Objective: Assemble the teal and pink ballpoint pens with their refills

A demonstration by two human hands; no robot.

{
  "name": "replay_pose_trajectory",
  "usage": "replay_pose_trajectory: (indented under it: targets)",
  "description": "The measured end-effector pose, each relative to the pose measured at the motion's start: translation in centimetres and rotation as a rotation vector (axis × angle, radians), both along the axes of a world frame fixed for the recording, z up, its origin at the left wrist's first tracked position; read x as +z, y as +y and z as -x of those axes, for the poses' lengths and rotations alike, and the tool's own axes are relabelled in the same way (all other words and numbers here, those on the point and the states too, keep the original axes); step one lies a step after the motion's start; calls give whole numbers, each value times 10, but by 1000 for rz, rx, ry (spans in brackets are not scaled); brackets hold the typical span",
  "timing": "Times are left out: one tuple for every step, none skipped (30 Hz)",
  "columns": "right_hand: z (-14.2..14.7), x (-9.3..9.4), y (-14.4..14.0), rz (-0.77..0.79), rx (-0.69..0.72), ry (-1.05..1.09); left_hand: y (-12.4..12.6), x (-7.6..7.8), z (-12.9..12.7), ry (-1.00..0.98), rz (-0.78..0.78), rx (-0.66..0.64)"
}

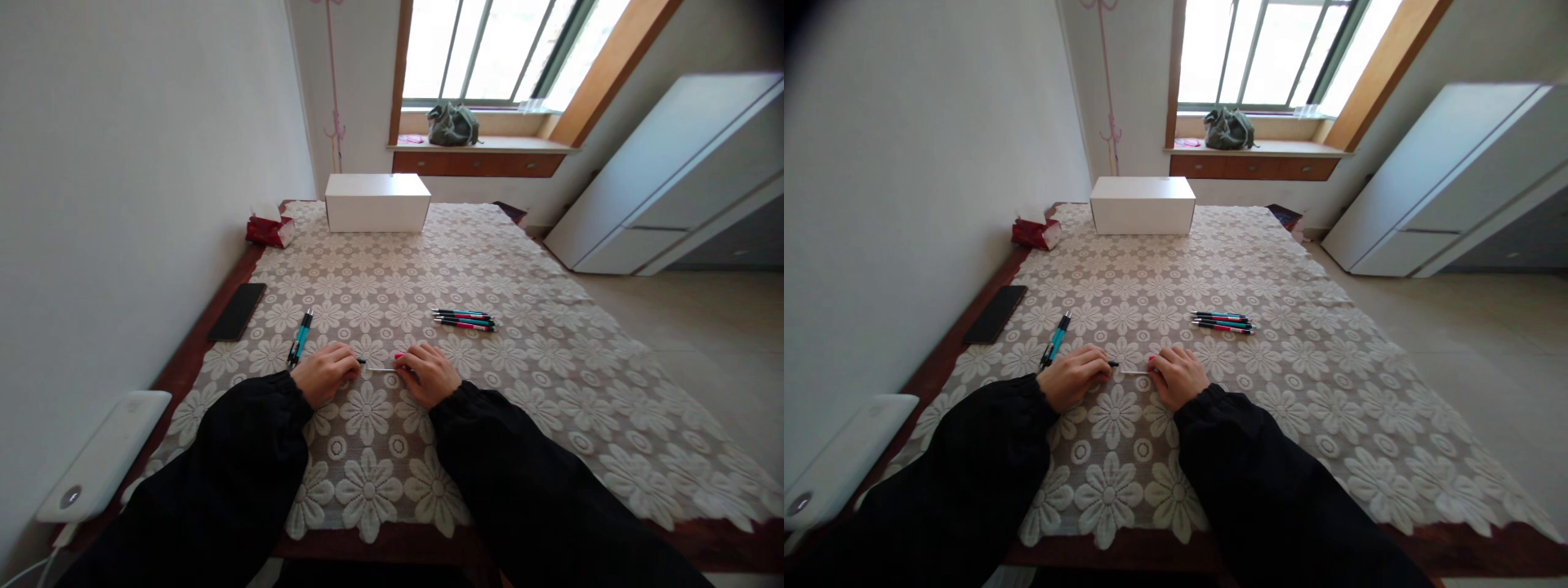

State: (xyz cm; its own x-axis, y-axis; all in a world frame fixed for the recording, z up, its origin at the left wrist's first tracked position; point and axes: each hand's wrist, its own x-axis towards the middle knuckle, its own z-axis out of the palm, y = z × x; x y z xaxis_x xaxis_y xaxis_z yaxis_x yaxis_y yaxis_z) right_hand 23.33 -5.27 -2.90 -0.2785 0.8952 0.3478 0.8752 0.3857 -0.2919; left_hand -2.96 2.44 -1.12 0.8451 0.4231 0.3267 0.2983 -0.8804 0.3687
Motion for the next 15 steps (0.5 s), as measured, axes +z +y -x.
replay_pose_trajectory:
  targets:
    - [0,0,0,-4,1,1,0,-1,0,-7,-6,-1]
    - [1,1,0,-7,4,1,0,-1,0,-16,-11,-2]
    - [1,1,0,-9,8,1,0,-1,-1,-23,-15,-3]
    - [1,1,0,-11,11,2,0,-1,-1,-30,-20,-1]
    - [1,1,0,-16,11,4,-1,-1,-1,-33,-24,3]
    - [1,2,0,-24,6,9,-1,0,-1,-33,-28,9]
    - [1,2,0,-35,-2,16,-1,0,-1,-30,-34,17]
    - [0,2,1,-48,-15,27,-1,1,-1,-25,-40,25]
    - [-1,3,1,-62,-32,40,-1,1,-1,-18,-46,30]
    - [-3,4,2,-75,-51,50,-1,2,0,-11,-53,33]
    - [-5,4,3,-87,-74,57,-1,2,0,-6,-60,36]
    - [-8,5,4,-98,-98,61,-1,2,0,-3,-66,40]
    - [-10,5,5,-108,-122,62,-1,2,1,-1,-72,42]
    - [-13,6,6,-116,-144,59,-1,1,1,-1,-78,46]
    - [-16,5,7,-119,-160,56,-1,1,1,-1,-84,50]
